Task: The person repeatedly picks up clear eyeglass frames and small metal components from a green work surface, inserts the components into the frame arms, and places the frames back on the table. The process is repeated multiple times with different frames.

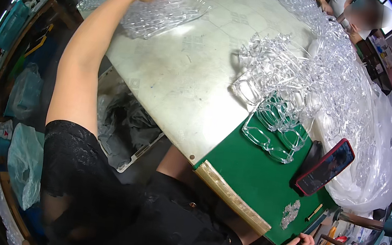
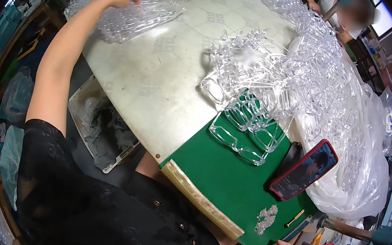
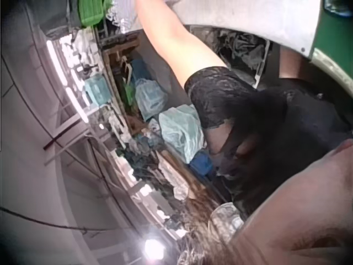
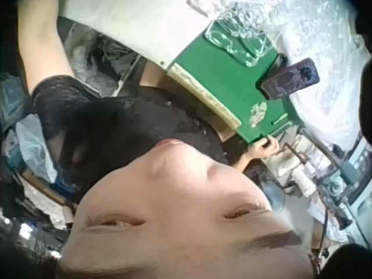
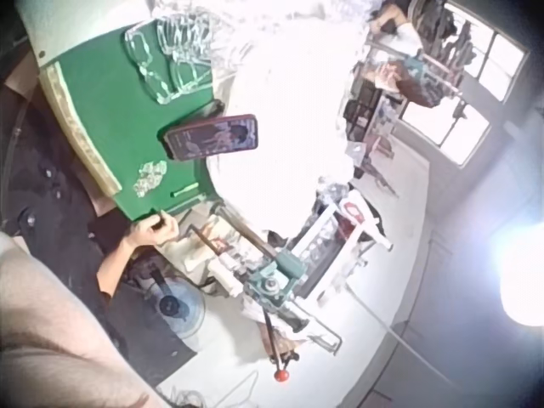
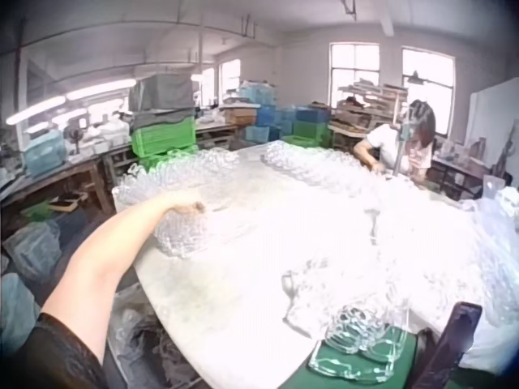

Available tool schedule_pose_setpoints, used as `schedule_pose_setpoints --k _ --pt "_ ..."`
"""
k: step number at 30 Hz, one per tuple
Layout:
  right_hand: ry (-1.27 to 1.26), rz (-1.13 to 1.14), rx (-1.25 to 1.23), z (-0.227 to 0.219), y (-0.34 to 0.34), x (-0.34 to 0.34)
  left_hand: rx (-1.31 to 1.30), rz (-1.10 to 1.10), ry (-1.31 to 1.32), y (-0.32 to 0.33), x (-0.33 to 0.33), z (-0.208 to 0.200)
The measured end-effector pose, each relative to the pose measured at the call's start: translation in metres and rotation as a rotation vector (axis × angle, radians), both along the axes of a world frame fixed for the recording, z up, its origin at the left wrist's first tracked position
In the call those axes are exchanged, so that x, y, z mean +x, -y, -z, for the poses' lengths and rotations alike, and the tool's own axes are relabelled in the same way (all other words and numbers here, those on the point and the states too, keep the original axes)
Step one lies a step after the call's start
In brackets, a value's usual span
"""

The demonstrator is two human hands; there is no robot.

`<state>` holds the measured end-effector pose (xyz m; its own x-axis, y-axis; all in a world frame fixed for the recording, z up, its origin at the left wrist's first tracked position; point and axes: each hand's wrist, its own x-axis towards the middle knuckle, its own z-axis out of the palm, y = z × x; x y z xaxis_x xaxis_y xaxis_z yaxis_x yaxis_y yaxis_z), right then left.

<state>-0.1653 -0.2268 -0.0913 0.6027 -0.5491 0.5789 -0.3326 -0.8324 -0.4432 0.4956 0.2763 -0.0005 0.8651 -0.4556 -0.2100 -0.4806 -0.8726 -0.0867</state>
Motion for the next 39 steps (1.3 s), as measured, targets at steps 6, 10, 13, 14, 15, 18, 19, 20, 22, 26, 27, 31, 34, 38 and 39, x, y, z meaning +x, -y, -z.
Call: schedule_pose_setpoints --k 6,10,13,14,15,18,19,20,22,26,27,31,34,38,39 --pt "0.027 -0.006 0.045 0.003 0.003 -0.004 0.138 0.010 0.222 -0.031 0.007 0.003" --pt "0.077 -0.007 0.054 0.002 0.002 -0.002 0.143 0.231 0.481 0.020 -0.048 -0.008" --pt "0.084 -0.005 0.018 0.000 0.003 -0.006 -0.545 0.475 0.512 0.151 -0.183 -0.011" --pt "0.107 -0.004 0.010 0.002 0.005 -0.008 -0.714 0.612 0.413 0.189 -0.238 -0.009" --pt "0.129 0.039 0.036 0.002 0.003 -0.008 -0.726 0.811 0.472 0.218 -0.277 0.012" --pt "0.153 -0.030 0.127 -0.005 0.003 -0.008 -0.553 0.807 0.271 0.281 -0.361 0.033" --pt "0.128 -0.088 0.162 -0.010 0.002 -0.006 -0.545 0.773 0.243 0.290 -0.358 0.044" --pt "0.069 -0.192 0.154 -0.015 0.003 -0.004 -0.511 0.746 0.174 0.297 -0.351 0.048" --pt "-0.074 -0.363 0.134 -0.028 0.000 -0.005 -0.516 0.734 0.097 0.310 -0.354 0.038" --pt "-0.274 -0.453 0.070 -0.030 0.003 -0.020 -0.669 0.490 -0.490 0.315 -0.374 -0.015" --pt "-0.266 -0.423 0.071 -0.027 0.005 -0.023 -0.767 0.353 -0.757 0.309 -0.376 -0.023" --pt "-0.161 -0.323 0.257 -0.021 0.006 -0.022 -0.997 0.318 -0.982 0.281 -0.385 -0.003" --pt "-0.183 -0.341 0.329 -0.019 0.006 -0.018 -1.056 0.201 -1.072 0.277 -0.418 0.002" --pt "-0.213 -0.392 0.316 -0.018 0.007 -0.014 -0.892 0.263 -1.170 0.281 -0.428 -0.013" --pt "-0.220 -0.396 0.294 -0.018 0.007 -0.012 -0.907 0.297 -1.170 0.282 -0.428 -0.014"
